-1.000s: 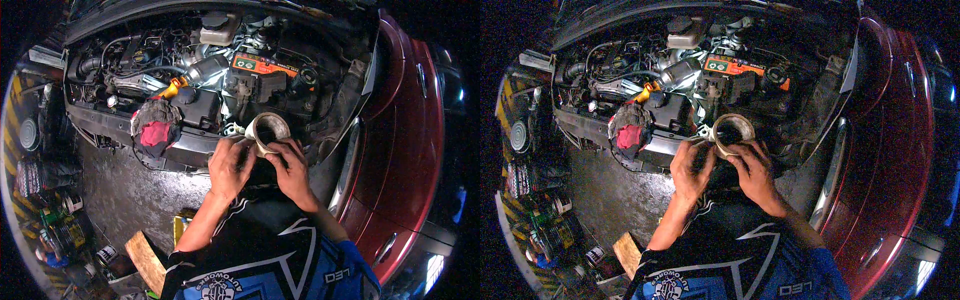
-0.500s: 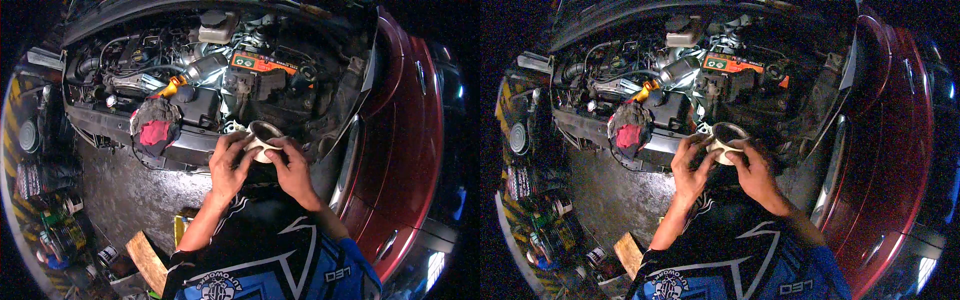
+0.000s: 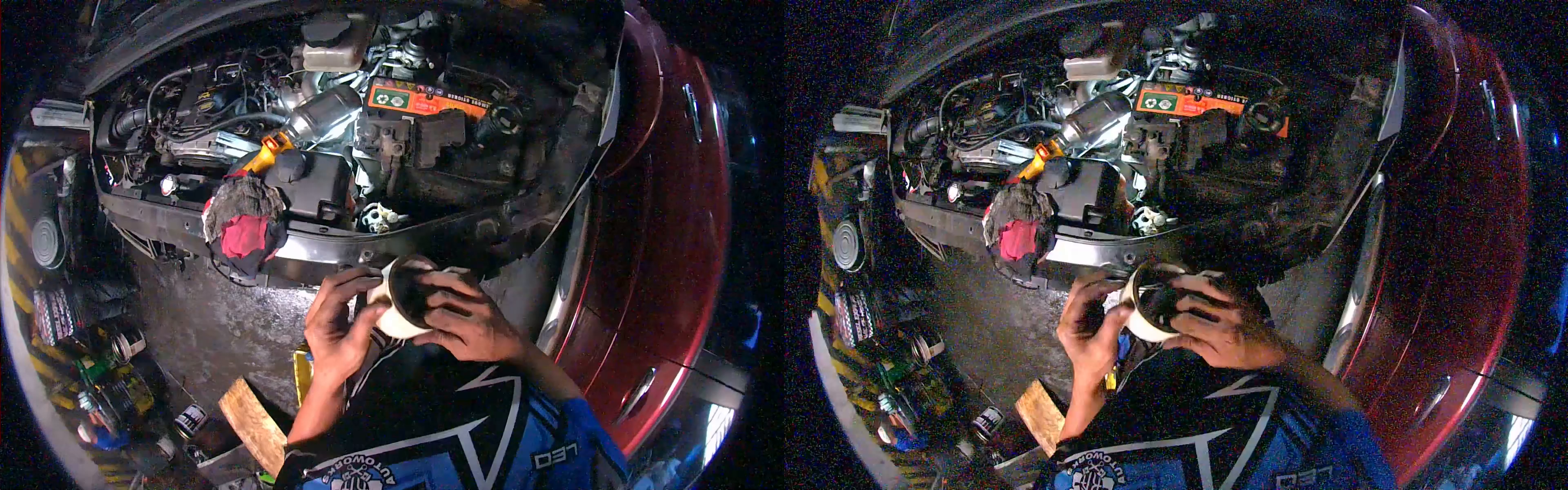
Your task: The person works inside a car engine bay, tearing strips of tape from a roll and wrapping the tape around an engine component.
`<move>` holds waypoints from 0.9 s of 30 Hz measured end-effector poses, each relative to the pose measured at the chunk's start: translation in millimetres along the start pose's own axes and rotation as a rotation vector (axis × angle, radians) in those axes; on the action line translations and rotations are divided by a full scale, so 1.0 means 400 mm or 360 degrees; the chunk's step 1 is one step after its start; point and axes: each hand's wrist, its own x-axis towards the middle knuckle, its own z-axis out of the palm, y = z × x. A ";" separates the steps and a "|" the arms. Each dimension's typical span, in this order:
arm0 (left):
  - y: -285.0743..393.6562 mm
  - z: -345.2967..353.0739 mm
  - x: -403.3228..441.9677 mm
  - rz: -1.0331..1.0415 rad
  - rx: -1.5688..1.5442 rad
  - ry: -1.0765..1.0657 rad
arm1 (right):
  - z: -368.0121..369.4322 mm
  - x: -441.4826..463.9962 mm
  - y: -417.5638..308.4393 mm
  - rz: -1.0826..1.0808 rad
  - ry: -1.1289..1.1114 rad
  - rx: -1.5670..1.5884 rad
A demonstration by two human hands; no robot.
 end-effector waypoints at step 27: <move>0.054 0.003 0.029 -0.0027 0.0323 -0.0150 | -0.044 -0.001 -0.009 0.0543 0.0112 0.0151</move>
